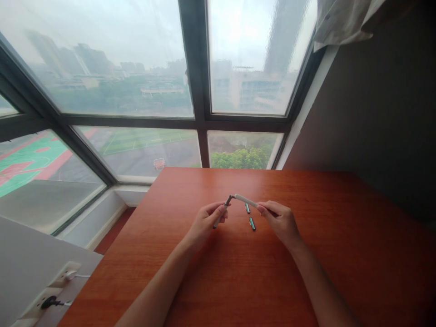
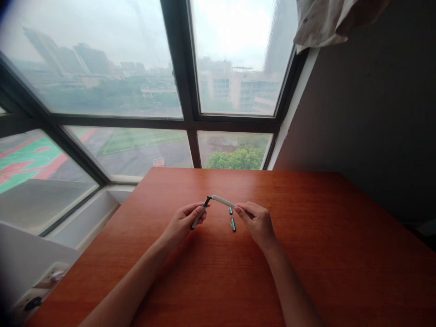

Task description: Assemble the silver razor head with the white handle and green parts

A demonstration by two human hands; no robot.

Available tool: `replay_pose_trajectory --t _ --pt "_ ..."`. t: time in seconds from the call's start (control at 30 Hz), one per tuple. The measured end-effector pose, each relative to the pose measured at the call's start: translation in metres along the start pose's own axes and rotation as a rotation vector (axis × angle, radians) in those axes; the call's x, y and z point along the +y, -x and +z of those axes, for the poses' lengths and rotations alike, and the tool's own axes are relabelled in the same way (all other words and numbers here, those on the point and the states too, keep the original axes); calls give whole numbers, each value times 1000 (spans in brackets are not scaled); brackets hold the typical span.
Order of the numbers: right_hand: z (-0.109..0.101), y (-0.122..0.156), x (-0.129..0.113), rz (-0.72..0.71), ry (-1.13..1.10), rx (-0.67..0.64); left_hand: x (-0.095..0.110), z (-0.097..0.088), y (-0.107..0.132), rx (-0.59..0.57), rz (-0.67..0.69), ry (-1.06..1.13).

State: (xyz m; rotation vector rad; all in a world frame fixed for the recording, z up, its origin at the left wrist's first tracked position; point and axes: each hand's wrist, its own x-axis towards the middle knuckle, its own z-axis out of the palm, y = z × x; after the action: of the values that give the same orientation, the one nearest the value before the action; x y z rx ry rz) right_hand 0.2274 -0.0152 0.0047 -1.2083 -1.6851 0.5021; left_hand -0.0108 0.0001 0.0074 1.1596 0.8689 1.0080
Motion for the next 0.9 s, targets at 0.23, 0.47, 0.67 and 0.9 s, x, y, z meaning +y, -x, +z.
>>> replay_pose_trajectory --t 0.23,0.47,0.67,0.9 --pt "2 1 -2 -11 3 15 -3 3 1 2 -28 21" --pt "3 0 -2 -35 3 12 -4 8 2 1 -47 89" --pt "1 0 0 -21 12 19 -2 8 1 3 -43 146" --pt "2 0 0 25 -23 50 -2 8 1 40 -42 199"
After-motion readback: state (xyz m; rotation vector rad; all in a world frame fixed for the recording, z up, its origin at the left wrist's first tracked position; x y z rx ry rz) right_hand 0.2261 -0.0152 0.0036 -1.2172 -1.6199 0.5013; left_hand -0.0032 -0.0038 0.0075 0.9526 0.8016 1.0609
